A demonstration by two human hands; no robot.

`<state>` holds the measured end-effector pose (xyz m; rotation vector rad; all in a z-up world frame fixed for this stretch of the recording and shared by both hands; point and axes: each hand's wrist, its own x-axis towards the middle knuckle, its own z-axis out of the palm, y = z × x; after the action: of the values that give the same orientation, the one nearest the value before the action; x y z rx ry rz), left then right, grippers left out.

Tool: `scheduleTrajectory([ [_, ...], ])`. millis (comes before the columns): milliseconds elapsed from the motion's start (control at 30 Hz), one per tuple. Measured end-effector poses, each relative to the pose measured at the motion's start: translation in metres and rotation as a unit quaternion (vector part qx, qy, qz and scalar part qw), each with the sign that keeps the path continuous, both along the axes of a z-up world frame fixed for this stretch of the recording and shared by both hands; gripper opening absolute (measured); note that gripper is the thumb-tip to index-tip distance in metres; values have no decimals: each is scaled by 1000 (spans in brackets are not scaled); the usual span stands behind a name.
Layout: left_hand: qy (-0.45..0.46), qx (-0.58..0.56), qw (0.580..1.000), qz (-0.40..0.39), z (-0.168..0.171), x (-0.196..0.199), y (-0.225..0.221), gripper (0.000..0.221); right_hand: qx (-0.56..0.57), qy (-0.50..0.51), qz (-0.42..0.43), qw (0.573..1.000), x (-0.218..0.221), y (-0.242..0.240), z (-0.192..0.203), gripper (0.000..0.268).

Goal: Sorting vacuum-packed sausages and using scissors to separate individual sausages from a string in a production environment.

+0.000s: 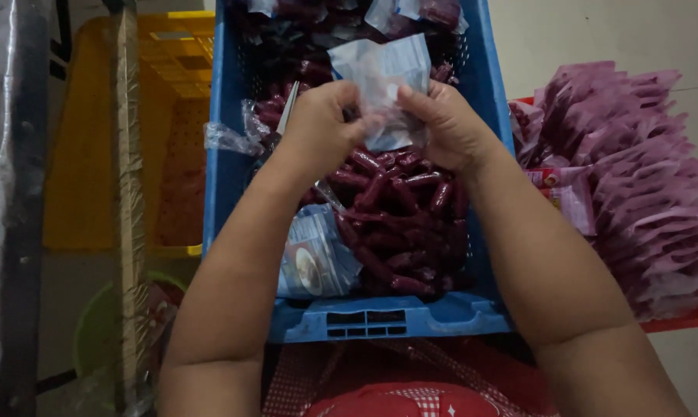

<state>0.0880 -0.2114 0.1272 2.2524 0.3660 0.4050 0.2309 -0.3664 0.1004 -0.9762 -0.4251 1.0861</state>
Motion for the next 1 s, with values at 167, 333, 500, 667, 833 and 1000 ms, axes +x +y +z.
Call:
scheduleTrajectory([
  [167, -101, -36, 994, -22, -2, 0, -2, 18, 3, -8, -18, 1000, -1, 5, -5, 43],
  [333, -131, -334, 933, -3, 16, -4, -4, 24, 48, 18, -43, 998, -5, 8, -2, 49],
  [500, -318, -601, 733, -13, -5, 3, 43, 12, 30, 25, -125, 991, 12, 7, -4, 49],
  [667, -222, -433, 860, 157, -28, 16, 48, 24, 25, 80, -202, 976, 15, 3, 2, 39],
  [833, 96, -78, 982, 139, -74, 68, 50, 29, 18, 184, -159, 970, 18, -5, 10, 71],
  [1000, 117, 115, 986, 14, -49, 78, 9, 33, 97, 104, -125, 982, 27, -6, -27, 29],
])
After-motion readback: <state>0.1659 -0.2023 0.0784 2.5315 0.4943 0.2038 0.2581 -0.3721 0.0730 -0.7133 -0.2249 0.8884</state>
